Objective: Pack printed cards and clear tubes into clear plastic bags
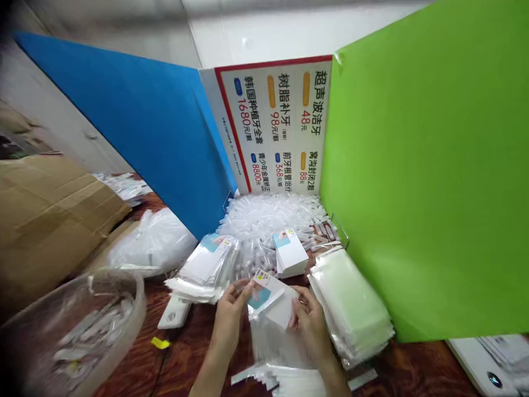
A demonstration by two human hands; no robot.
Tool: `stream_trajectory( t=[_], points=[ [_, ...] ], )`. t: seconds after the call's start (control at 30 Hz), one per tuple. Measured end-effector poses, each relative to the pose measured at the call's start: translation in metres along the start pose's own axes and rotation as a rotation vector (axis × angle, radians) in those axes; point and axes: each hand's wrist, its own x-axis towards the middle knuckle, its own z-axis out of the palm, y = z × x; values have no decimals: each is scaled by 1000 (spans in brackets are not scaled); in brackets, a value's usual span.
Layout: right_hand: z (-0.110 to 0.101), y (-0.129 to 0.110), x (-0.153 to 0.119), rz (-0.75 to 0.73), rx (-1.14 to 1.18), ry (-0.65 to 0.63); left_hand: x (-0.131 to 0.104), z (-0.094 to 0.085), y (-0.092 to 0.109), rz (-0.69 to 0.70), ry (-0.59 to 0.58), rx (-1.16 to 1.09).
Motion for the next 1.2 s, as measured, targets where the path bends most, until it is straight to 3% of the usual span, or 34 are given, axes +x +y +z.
stream_trajectory(
  t=[0.17,0.4,0.53,0.63,0.73,0.8,0.93,1.07,1.2],
  points=[
    [3,14,-9,13,142,-3,-1,-6,5,-2,66,-4],
    [26,14,-18,36,377,-41,-26,22,-20,-7,-133,-3],
    [27,15,-23,24,390,-69,-36,23,-26,-4,-168,25],
    [25,18,-24,-1,298,-81,-34,11,-14,-20,-280,74],
    [23,17,-22,-54,90,-102,-21,-12,20,14,-347,161],
    [20,12,-17,-127,-72,-144,-7,-36,51,130,-225,274],
    [12,-3,2,-314,-340,-145,31,-83,99,395,194,675],
    [5,-16,36,-584,-696,61,64,-105,104,479,299,1142],
    [2,-20,66,-703,-1034,313,70,-104,96,648,473,1358]
  ],
)
